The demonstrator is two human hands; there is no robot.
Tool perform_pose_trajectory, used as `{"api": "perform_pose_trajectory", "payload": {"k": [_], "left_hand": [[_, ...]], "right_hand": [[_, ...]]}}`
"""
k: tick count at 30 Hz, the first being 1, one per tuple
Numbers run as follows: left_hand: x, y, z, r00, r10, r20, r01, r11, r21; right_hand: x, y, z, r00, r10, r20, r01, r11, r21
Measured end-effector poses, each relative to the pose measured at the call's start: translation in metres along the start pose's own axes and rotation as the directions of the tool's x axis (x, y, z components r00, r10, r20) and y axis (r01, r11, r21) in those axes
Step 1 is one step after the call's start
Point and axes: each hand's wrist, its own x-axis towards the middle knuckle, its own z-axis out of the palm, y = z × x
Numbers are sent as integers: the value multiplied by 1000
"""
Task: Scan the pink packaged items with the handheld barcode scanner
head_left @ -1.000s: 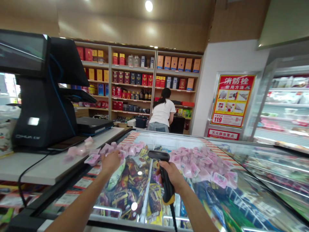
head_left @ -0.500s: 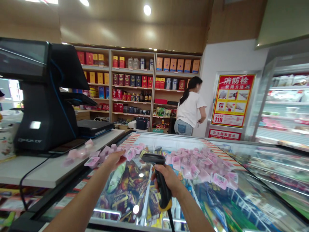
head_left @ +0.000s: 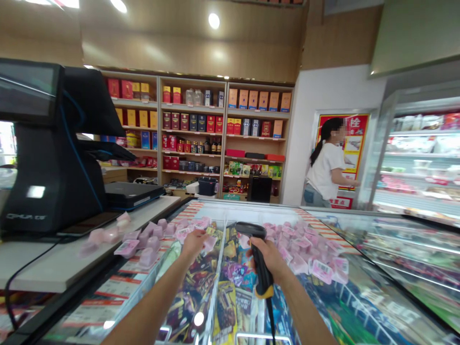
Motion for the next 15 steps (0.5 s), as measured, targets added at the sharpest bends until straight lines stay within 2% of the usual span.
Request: {"api": "perform_pose_trajectory", "payload": {"k": [4,8,12,15], "left_hand": [[-2,2,36,991,106,-78,-88,976,200],[1,3,69,974,191,-120,-143,936,322],[9,4,103,969,226,-97,-174,910,376],[16,5,124,958,284,-40,-245,885,397]], "right_hand": [[4,3,-30,997,-17,-70,18,1000,23],[2,4,-42,996,-24,-89,26,999,25],[3,4,-44,996,6,-92,-3,1000,31],[6,5,-46,997,25,-76,-23,999,28]]}}
